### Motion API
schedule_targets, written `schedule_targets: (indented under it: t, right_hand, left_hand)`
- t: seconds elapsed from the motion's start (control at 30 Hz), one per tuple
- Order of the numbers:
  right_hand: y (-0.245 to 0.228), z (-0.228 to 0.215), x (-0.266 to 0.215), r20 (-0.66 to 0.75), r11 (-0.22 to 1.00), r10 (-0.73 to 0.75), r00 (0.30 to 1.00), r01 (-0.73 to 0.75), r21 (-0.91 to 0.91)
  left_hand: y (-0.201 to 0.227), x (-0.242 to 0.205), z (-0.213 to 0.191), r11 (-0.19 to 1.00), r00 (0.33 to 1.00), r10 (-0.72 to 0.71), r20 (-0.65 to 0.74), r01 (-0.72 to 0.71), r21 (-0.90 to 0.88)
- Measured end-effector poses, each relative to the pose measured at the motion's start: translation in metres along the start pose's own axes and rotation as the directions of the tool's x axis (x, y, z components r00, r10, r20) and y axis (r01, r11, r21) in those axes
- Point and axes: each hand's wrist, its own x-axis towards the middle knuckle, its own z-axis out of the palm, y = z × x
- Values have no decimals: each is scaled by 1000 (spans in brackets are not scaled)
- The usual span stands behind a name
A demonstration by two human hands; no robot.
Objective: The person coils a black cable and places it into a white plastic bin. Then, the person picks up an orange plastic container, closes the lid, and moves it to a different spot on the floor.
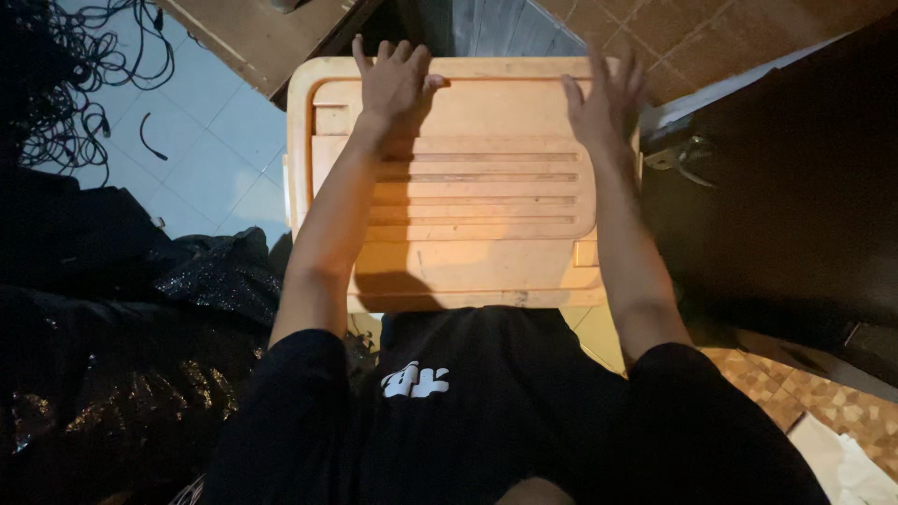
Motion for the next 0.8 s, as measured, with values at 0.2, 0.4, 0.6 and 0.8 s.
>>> schedule_targets:
  t: [0.2, 0.4, 0.6, 0.8]
  right_hand:
    - [34, 19, -6, -15, 968, -50, 999, 52, 245]
    - [44, 39, -12, -145, 956, -168, 975, 197, 215]
    - [71, 70, -27, -155, 944, -156, 975, 194, 266]
    - [84, 121, -30, -65, 775, -13, 998, 51, 630]
  left_hand:
    - [-8, -22, 5, 997, 999, -43, -21, 42, -63]
    - [-78, -42, 25, 997, 977, -78, 198, 77, 16]
    - [-136, -145, -3, 799, 831, -501, 240, 551, -241]
    - [-154, -207, -1, 447, 757, -574, 311, 608, -656]
